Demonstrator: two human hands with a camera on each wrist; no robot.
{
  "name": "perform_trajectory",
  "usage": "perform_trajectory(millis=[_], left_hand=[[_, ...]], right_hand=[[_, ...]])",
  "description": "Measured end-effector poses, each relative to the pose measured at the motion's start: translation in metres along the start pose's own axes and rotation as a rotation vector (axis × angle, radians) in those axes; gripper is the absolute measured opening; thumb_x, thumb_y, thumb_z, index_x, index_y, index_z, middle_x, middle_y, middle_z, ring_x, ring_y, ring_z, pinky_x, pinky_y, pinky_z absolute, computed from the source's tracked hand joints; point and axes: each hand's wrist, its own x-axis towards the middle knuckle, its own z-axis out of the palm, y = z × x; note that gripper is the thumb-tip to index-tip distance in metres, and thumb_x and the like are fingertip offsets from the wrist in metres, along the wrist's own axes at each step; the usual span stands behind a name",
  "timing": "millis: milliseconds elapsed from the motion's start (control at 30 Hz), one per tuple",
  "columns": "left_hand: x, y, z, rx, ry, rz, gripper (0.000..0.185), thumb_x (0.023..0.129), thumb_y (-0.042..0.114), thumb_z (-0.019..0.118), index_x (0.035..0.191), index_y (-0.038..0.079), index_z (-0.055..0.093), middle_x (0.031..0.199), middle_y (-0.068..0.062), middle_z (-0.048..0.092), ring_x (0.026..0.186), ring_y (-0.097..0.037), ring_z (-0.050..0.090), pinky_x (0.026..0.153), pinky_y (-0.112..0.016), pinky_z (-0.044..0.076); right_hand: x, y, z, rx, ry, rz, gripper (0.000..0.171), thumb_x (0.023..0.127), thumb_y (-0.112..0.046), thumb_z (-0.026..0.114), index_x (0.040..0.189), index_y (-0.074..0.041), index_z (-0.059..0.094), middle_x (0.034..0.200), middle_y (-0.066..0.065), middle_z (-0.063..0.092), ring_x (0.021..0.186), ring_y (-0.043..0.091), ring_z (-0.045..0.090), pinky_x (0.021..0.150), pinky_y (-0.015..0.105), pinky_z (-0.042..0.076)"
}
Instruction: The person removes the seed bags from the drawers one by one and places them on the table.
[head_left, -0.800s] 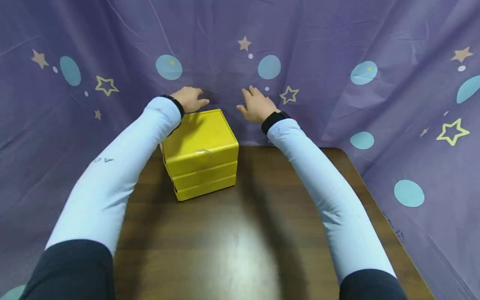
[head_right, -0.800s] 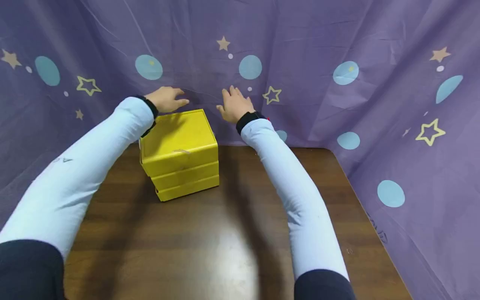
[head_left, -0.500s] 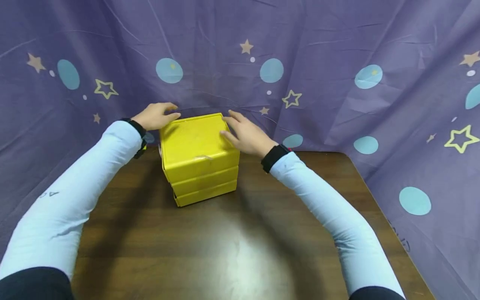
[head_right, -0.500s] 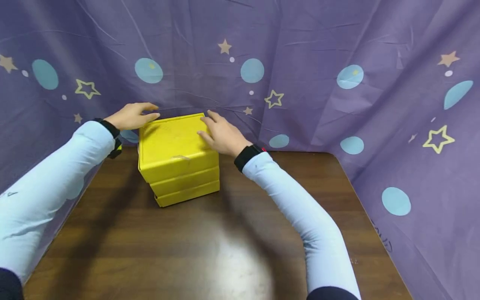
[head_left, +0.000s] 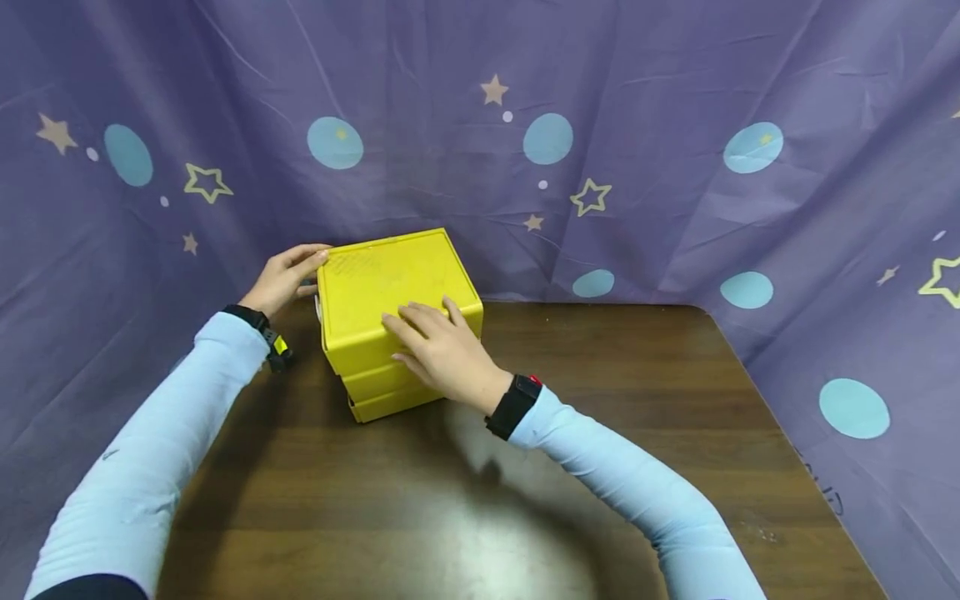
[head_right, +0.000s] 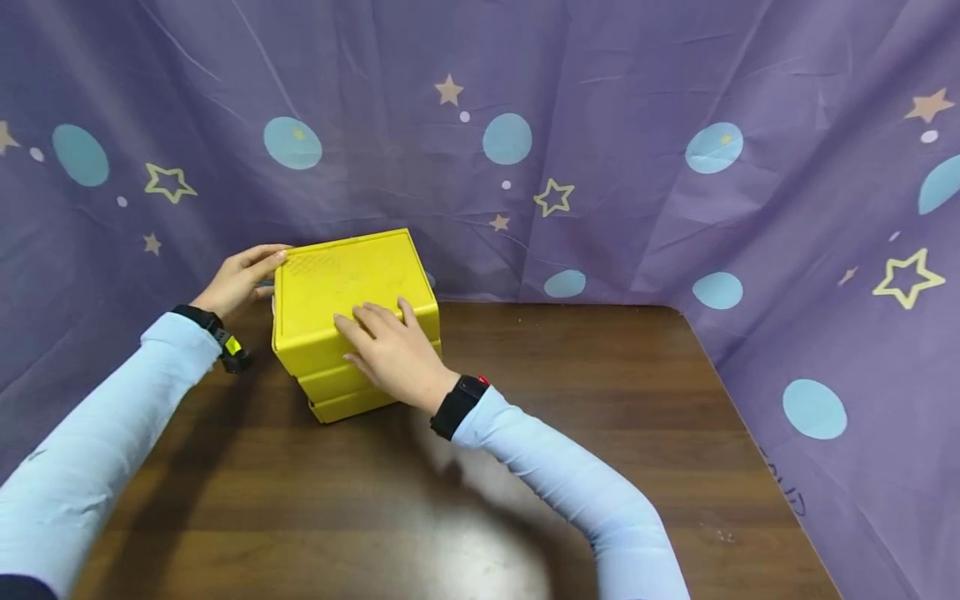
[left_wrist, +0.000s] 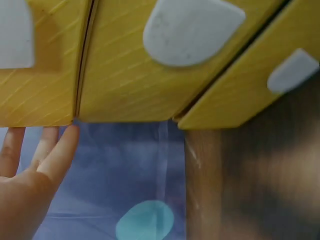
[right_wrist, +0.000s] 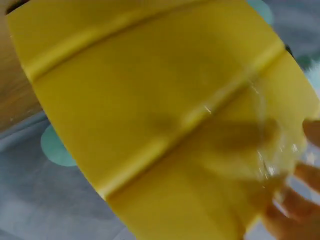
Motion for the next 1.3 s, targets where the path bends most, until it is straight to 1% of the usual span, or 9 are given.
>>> perform_trajectory(millis=[200, 433, 567, 700, 867, 1033, 1100, 1167, 1300], left_hand=[[-0.005, 0.005, 0.006, -0.139, 0.026, -0.021, 0.055, 0.087, 0.045, 0.058, 0.132, 0.015, 0.048, 0.122, -0.001, 0.052, 0.103, -0.017, 0.054, 0.086, -0.035, 0.047], [-0.008, 0.014, 0.017, -0.221, 0.001, 0.023, 0.049, 0.088, 0.037, 0.060, 0.127, 0.010, 0.049, 0.113, -0.002, 0.053, 0.095, -0.017, 0.057, 0.077, -0.027, 0.051], [-0.016, 0.016, 0.025, -0.230, -0.012, 0.039, 0.041, 0.087, 0.031, 0.063, 0.121, 0.010, 0.052, 0.105, -0.001, 0.057, 0.092, -0.016, 0.059, 0.075, -0.028, 0.052], [-0.026, 0.019, 0.042, -0.184, -0.016, 0.059, 0.036, 0.088, 0.030, 0.062, 0.116, 0.011, 0.051, 0.104, 0.001, 0.061, 0.094, -0.015, 0.060, 0.081, -0.036, 0.051], [-0.039, 0.024, 0.068, -0.138, 0.020, 0.125, 0.032, 0.089, 0.031, 0.061, 0.111, 0.011, 0.048, 0.100, 0.003, 0.064, 0.092, -0.012, 0.060, 0.087, -0.037, 0.046], [-0.051, 0.023, 0.097, -0.147, 0.037, 0.194, 0.031, 0.092, 0.027, 0.058, 0.111, 0.008, 0.041, 0.091, 0.000, 0.063, 0.082, -0.011, 0.057, 0.077, -0.028, 0.039], [-0.057, 0.023, 0.109, -0.132, 0.014, 0.196, 0.035, 0.094, 0.026, 0.054, 0.118, 0.006, 0.038, 0.102, -0.004, 0.058, 0.088, -0.013, 0.054, 0.080, -0.028, 0.038], [-0.063, 0.025, 0.120, -0.102, -0.021, 0.193, 0.042, 0.096, 0.027, 0.050, 0.130, 0.007, 0.033, 0.122, -0.007, 0.049, 0.105, -0.015, 0.048, 0.090, -0.031, 0.035], [-0.080, 0.036, 0.137, -0.058, -0.092, 0.225, 0.051, 0.099, 0.024, 0.043, 0.145, 0.013, 0.024, 0.150, -0.004, 0.022, 0.134, -0.020, 0.023, 0.107, -0.042, 0.020]], right_hand=[[-0.007, -0.004, 0.008, -0.063, 0.105, -0.003, 0.046, 0.090, 0.002, 0.055, 0.133, -0.014, 0.049, 0.127, 0.011, 0.053, 0.122, 0.026, 0.045, 0.103, 0.056, 0.026], [-0.015, 0.018, 0.001, -0.036, 0.167, -0.035, 0.040, 0.088, -0.009, 0.061, 0.128, -0.012, 0.055, 0.124, 0.010, 0.056, 0.119, 0.025, 0.048, 0.103, 0.057, 0.026], [-0.025, 0.032, -0.002, 0.039, 0.221, -0.031, 0.035, 0.091, -0.027, 0.059, 0.122, -0.011, 0.060, 0.121, 0.011, 0.059, 0.118, 0.025, 0.050, 0.103, 0.060, 0.024], [-0.041, 0.049, -0.009, 0.141, 0.269, 0.014, 0.033, 0.093, -0.033, 0.055, 0.116, -0.010, 0.065, 0.118, 0.011, 0.061, 0.118, 0.025, 0.051, 0.103, 0.062, 0.021], [-0.056, 0.074, -0.017, 0.283, 0.327, 0.085, 0.027, 0.095, -0.026, 0.053, 0.106, -0.008, 0.070, 0.113, 0.009, 0.065, 0.116, 0.025, 0.053, 0.104, 0.060, 0.020], [-0.066, 0.100, -0.025, 0.513, 0.397, 0.147, 0.017, 0.091, -0.005, 0.057, 0.094, -0.006, 0.074, 0.102, 0.010, 0.069, 0.106, 0.028, 0.060, 0.106, 0.057, 0.020], [-0.069, 0.106, -0.030, 0.621, 0.424, 0.183, 0.018, 0.088, 0.003, 0.057, 0.088, -0.003, 0.074, 0.097, 0.013, 0.069, 0.101, 0.031, 0.061, 0.106, 0.056, 0.021], [-0.071, 0.111, -0.035, 0.724, 0.443, 0.209, 0.016, 0.085, 0.009, 0.059, 0.085, 0.001, 0.073, 0.093, 0.018, 0.069, 0.098, 0.037, 0.061, 0.106, 0.056, 0.020], [-0.075, 0.118, -0.043, 0.870, 0.448, 0.277, 0.008, 0.081, 0.010, 0.063, 0.082, 0.009, 0.071, 0.090, 0.028, 0.065, 0.100, 0.044, 0.057, 0.108, 0.053, 0.017]])
